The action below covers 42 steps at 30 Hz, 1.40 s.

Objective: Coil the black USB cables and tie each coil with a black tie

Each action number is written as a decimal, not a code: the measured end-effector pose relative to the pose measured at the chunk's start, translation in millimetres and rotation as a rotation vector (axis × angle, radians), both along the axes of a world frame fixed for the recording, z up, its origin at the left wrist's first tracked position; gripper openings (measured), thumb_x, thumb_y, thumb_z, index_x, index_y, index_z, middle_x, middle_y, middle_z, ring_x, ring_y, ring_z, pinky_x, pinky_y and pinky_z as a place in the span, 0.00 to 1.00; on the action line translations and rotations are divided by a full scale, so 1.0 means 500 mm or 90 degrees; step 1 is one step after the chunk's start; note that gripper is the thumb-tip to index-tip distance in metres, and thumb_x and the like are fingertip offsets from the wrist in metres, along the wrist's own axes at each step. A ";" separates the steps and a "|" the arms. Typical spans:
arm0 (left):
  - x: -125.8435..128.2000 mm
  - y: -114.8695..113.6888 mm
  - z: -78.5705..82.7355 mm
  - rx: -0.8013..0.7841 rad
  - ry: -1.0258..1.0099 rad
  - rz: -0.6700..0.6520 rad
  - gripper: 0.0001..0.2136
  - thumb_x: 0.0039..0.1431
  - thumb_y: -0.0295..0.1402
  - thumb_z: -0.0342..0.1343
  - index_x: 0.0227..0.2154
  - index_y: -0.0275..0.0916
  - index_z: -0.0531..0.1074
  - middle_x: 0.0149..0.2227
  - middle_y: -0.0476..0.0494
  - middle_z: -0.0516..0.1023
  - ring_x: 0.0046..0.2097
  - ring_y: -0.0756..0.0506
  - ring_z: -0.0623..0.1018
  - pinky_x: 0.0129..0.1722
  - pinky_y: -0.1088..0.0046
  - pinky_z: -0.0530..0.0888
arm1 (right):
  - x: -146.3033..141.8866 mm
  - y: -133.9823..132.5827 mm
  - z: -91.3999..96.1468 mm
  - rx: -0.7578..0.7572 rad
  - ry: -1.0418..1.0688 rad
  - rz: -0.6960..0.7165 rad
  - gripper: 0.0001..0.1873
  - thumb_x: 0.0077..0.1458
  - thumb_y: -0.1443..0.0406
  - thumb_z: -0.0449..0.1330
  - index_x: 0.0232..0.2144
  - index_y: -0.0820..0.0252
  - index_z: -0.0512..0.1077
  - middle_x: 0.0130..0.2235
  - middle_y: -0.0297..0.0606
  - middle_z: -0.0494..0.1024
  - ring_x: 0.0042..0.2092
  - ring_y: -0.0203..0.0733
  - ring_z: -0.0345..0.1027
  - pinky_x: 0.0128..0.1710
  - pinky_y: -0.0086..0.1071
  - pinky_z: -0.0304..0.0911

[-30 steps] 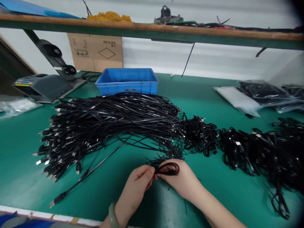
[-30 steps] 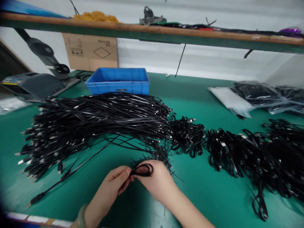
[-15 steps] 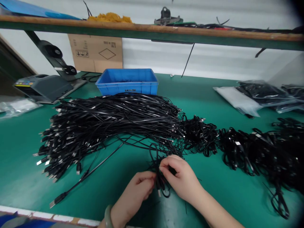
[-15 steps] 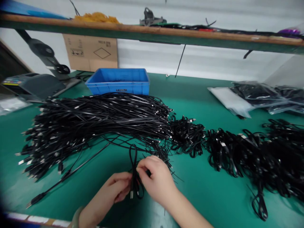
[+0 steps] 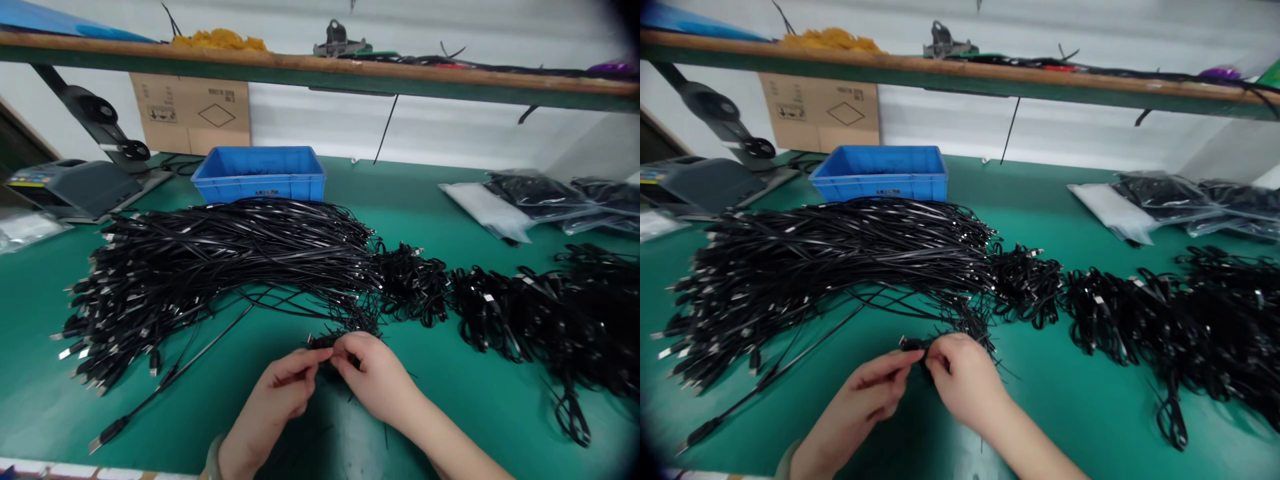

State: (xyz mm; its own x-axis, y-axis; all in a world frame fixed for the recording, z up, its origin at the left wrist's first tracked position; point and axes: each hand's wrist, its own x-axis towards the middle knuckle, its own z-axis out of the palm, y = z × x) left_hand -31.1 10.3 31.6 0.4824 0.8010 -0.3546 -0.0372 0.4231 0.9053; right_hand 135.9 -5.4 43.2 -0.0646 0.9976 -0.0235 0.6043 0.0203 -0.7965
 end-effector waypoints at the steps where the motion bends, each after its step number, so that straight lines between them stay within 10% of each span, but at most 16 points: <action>1: 0.002 0.004 0.002 0.090 0.060 0.018 0.16 0.44 0.25 0.53 0.37 0.42 0.76 0.28 0.49 0.63 0.28 0.51 0.64 0.25 0.77 0.61 | -0.002 -0.002 -0.001 -0.040 0.055 0.008 0.07 0.46 0.73 0.54 0.20 0.59 0.66 0.22 0.30 0.67 0.27 0.35 0.59 0.28 0.28 0.54; 6: 0.013 0.013 0.001 0.295 0.202 0.030 0.09 0.46 0.25 0.57 0.30 0.43 0.77 0.44 0.44 0.68 0.49 0.42 0.65 0.50 0.71 0.59 | 0.000 -0.008 0.008 -0.112 0.307 0.013 0.05 0.46 0.71 0.54 0.21 0.60 0.65 0.20 0.28 0.64 0.23 0.32 0.56 0.24 0.26 0.53; 11: 0.027 -0.010 -0.024 -0.091 -0.218 -0.111 0.14 0.52 0.43 0.55 0.21 0.38 0.69 0.14 0.52 0.65 0.19 0.52 0.65 0.23 0.76 0.63 | -0.005 -0.017 0.001 0.094 0.298 0.012 0.03 0.49 0.69 0.58 0.25 0.57 0.68 0.30 0.34 0.73 0.37 0.38 0.66 0.40 0.33 0.60; 15: 0.042 -0.025 -0.039 -0.256 -0.379 -0.228 0.18 0.49 0.49 0.55 0.21 0.36 0.67 0.10 0.55 0.62 0.13 0.54 0.60 0.17 0.77 0.60 | -0.012 -0.024 -0.020 -0.075 0.602 0.012 0.21 0.40 0.63 0.66 0.37 0.55 0.63 0.30 0.32 0.76 0.31 0.39 0.71 0.32 0.33 0.65; 17: 0.045 -0.020 -0.040 -0.197 -0.284 -0.223 0.19 0.51 0.49 0.54 0.29 0.34 0.70 0.18 0.48 0.72 0.18 0.52 0.68 0.21 0.76 0.62 | 0.015 -0.017 -0.013 -0.082 0.596 0.003 0.27 0.40 0.62 0.66 0.44 0.53 0.60 0.28 0.31 0.76 0.27 0.38 0.70 0.27 0.32 0.65; 20: 0.041 -0.005 -0.037 -0.081 -0.106 -0.165 0.20 0.53 0.46 0.53 0.43 0.36 0.68 0.32 0.43 0.76 0.29 0.49 0.73 0.28 0.74 0.64 | 0.112 0.018 0.019 0.163 0.252 -0.109 0.13 0.48 0.66 0.60 0.39 0.54 0.68 0.35 0.36 0.76 0.37 0.41 0.70 0.39 0.38 0.65; 26: 0.017 0.016 -0.028 -0.063 0.006 -0.076 0.14 0.54 0.42 0.53 0.38 0.38 0.72 0.27 0.49 0.73 0.28 0.50 0.69 0.28 0.74 0.63 | 0.285 0.117 0.045 0.361 -0.330 -0.183 0.17 0.46 0.74 0.52 0.38 0.60 0.72 0.40 0.42 0.76 0.45 0.49 0.66 0.49 0.46 0.58; 36: 0.005 0.029 0.027 0.133 0.134 0.060 0.10 0.55 0.37 0.51 0.37 0.40 0.72 0.33 0.46 0.75 0.37 0.46 0.73 0.38 0.71 0.69 | 0.007 0.229 0.020 0.349 -0.299 -0.026 0.08 0.53 0.63 0.58 0.35 0.59 0.74 0.37 0.43 0.73 0.43 0.48 0.61 0.42 0.39 0.59; 42: -0.069 0.051 0.130 0.697 0.418 0.109 0.22 0.59 0.31 0.47 0.57 0.50 0.55 0.62 0.47 0.54 0.63 0.41 0.50 0.60 0.59 0.49 | -0.007 0.159 0.110 0.399 -0.268 0.203 0.09 0.59 0.64 0.51 0.37 0.58 0.70 0.32 0.36 0.75 0.34 0.37 0.66 0.35 0.29 0.58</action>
State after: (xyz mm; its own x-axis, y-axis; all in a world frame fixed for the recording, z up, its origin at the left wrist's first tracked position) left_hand -65.3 36.0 96.6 0.3317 0.8575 0.3934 0.5649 -0.5145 0.6452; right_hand 132.4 73.9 98.4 -0.4581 0.7682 0.4473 0.7394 0.6086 -0.2880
